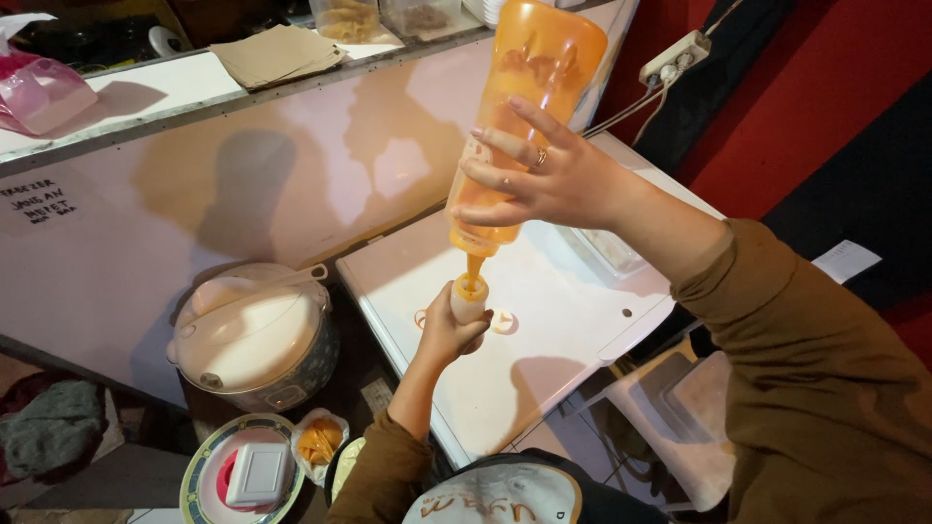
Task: Refilling a squeeze bottle with sauce and organizing kitchen equipment.
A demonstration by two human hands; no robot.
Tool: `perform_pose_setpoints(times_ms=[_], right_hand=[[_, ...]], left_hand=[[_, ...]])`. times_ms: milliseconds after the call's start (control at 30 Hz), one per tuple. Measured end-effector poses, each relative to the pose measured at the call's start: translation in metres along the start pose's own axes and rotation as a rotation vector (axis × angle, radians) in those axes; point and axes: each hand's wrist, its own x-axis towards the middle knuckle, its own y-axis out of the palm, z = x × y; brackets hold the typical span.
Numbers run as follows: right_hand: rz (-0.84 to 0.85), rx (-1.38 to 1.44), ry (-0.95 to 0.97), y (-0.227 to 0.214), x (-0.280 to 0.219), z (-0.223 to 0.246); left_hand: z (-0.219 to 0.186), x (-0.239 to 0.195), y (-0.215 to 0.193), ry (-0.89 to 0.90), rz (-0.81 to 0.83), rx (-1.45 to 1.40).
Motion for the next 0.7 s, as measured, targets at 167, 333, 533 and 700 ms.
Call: perform_pose_setpoints(times_ms=[167,333,533,700], right_hand=[[-0.035,0.017,0.004,-0.001,0.003,-0.001],[-0.026,-0.002,-0.011,-0.002,0.002,-0.002],[-0.052,-0.015,-0.014,-0.003,0.002,-0.002],[-0.017,-0.011,-0.021,-0.003,-0.001,-0.001]], left_hand=[[0.000,0.000,0.000,0.016,0.013,-0.036],[0.001,0.002,0.001,-0.022,0.001,0.020],[-0.001,0.001,0.000,0.064,-0.002,0.024],[-0.005,0.000,0.001,0.041,0.015,-0.013]])
